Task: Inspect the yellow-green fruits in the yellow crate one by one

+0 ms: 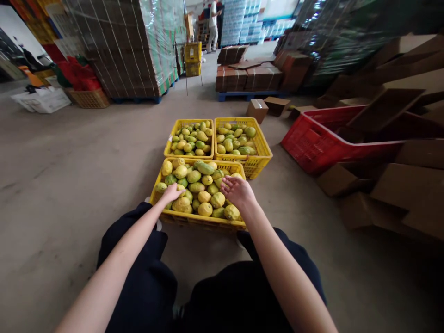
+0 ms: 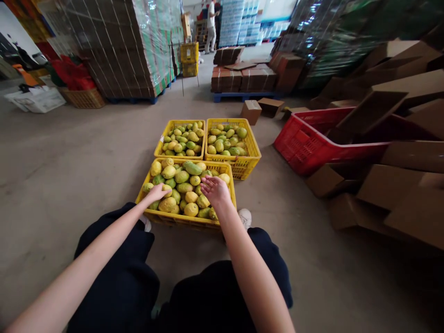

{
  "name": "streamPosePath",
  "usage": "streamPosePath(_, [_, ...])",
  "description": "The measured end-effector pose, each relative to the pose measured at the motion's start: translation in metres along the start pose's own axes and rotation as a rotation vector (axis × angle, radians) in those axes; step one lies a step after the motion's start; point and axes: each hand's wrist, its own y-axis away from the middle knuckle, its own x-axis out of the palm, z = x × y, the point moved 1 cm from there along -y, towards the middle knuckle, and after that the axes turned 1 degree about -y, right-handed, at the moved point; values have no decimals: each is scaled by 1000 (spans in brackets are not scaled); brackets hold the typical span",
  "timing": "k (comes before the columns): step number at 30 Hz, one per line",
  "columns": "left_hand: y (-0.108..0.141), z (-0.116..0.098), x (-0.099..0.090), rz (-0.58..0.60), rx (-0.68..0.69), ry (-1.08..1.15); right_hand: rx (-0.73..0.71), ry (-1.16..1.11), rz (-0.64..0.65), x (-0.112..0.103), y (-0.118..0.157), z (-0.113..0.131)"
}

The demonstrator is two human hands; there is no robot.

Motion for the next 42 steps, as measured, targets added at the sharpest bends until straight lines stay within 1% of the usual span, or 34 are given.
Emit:
streamPosePath(3, [11, -26, 1, 92, -20, 48, -3, 4, 5, 1, 0, -1])
streamPosePath(5, [25, -45, 3, 172, -15, 137, 0, 13, 9, 4, 0, -4])
streamPosePath(6, [34, -54, 3, 225, -13, 221, 4, 19, 12, 6, 0, -6])
streamPosePath(9, [66, -76, 3, 427, -81, 630, 26, 49, 29, 13, -1, -14])
streamPosePath(11, [87, -84, 4, 503, -159, 818, 44, 73, 42, 16, -1, -18])
streamPosePath(12, [96, -85, 5, 517, -200, 875, 51, 84, 45, 17, -1, -19])
streamPosePath(14, [110, -85, 8, 519, -276, 938, 58, 101, 44, 18, -2, -21])
streamPosePath(16, [119, -83, 13, 497, -319, 969, 58, 112, 35, 16, -3, -22])
streamPosePath(19, [124, -82, 15, 496, -308, 1029, 52, 120, 13, 13, -7, -21])
streamPosePath(21, [124, -85, 12, 537, -269, 1081, 47, 125, -2, 11, -10, -21])
streamPosePath(23, [123, -90, 3, 568, -214, 1115, 44, 132, -16, 9, -13, -21])
streamPosePath(25, [120, -97, -7, 557, -137, 1131, 45, 142, -31, 8, -16, -22])
streamPosePath(28, [113, -106, -24, 480, -57, 1133, 48, 159, -56, 7, -21, -25])
streamPosePath(31, [107, -109, -36, 369, -73, 1180, 50, 172, -84, 5, -27, -27])
streamPosePath(33, [104, -109, -44, 318, -77, 1242, 47, 175, -98, 3, -29, -24])
streamPosePath(35, [104, -109, -51, 318, -56, 1280, 30, 171, -107, 0, -31, -18])
streamPosePath(40, [112, -104, -65, 395, 9, 1272, -38, 171, -123, -9, -33, -2])
streamPosePath(42, [112, -101, -67, 379, 14, 1273, -53, 193, -144, -12, -35, -3])
